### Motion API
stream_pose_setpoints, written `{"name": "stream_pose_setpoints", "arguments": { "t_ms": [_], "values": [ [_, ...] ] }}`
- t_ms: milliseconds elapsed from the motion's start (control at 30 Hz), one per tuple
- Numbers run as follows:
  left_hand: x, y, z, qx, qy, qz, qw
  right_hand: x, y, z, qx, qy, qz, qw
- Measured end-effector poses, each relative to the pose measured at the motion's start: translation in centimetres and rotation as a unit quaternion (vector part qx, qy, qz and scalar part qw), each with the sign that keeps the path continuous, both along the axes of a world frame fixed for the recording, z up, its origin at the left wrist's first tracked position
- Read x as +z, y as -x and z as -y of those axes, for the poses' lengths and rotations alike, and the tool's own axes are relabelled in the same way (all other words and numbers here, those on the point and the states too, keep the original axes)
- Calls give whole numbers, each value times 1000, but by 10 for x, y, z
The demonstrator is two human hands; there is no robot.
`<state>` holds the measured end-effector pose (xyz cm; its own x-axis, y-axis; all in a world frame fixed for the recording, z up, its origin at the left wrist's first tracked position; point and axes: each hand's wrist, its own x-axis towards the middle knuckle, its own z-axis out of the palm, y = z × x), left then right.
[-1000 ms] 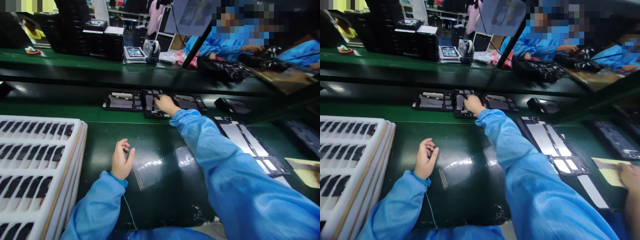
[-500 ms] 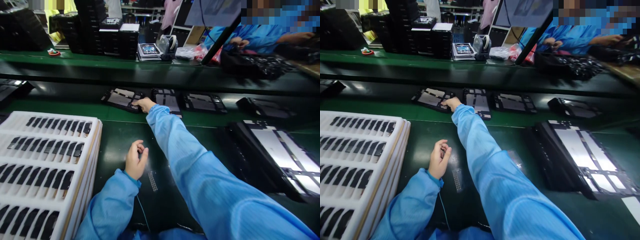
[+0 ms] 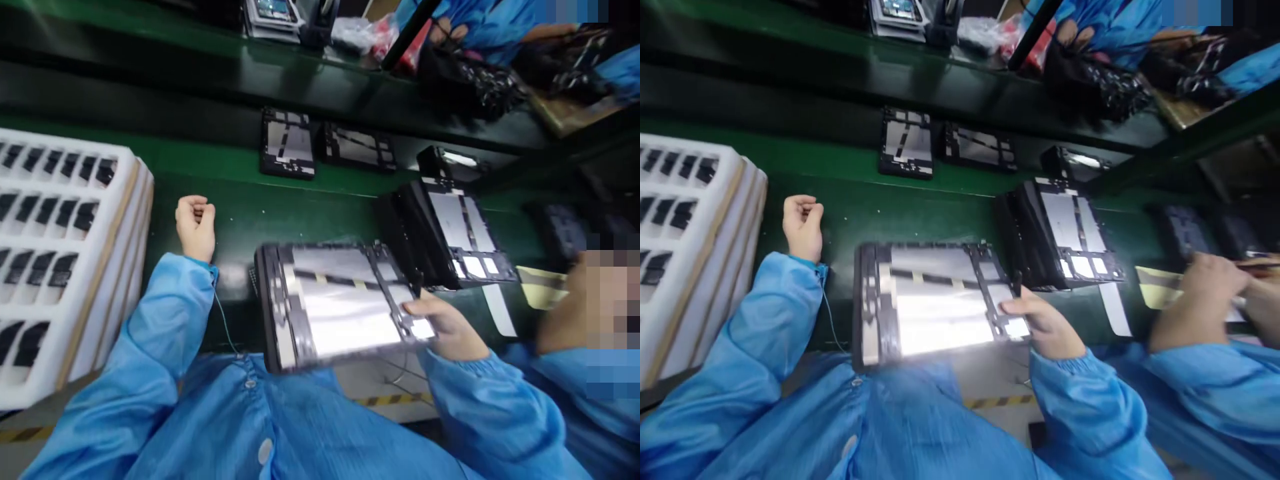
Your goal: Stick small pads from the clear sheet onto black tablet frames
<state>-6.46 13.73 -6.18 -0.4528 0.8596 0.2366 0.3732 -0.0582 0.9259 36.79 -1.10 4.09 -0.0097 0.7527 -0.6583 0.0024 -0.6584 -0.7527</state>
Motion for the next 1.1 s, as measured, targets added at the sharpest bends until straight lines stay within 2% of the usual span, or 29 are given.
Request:
{"name": "stream_pose_setpoints", "arguments": {
  "t_ms": [33,100,200,267,333,367,433,500,567,633,733,800,1100],
  "values": [
    [2,-5,4,-37,7,-33,999,-5,-13,17,14,23,-10,1000],
    [8,-14,11,-130,23,-103,986,-15,-31,31,65,65,-21,996],
    [20,-23,18,-288,57,-189,937,-24,-40,18,204,88,48,974],
    [27,-24,18,-378,82,-221,895,-20,-34,1,245,36,196,949],
    [30,-21,15,-442,103,-234,860,-10,-15,-13,201,-60,321,923],
    [31,-19,13,-464,111,-235,847,-4,1,-18,174,-109,332,921],
    [28,-15,11,-492,121,-231,830,4,42,-28,165,-194,249,934],
    [23,-12,10,-510,127,-222,821,3,90,-40,199,-257,157,932],
    [19,-10,10,-523,125,-218,814,-9,132,-56,226,-298,116,920],
    [15,-9,11,-534,113,-218,809,-28,159,-72,252,-317,73,912],
    [12,-8,14,-546,91,-216,804,-51,171,-89,292,-323,20,900],
    [12,-8,15,-552,84,-214,802,-58,168,-93,310,-337,19,889],
    [13,-11,14,-547,114,-222,799,-59,170,-87,329,-356,60,873]
  ]
}}
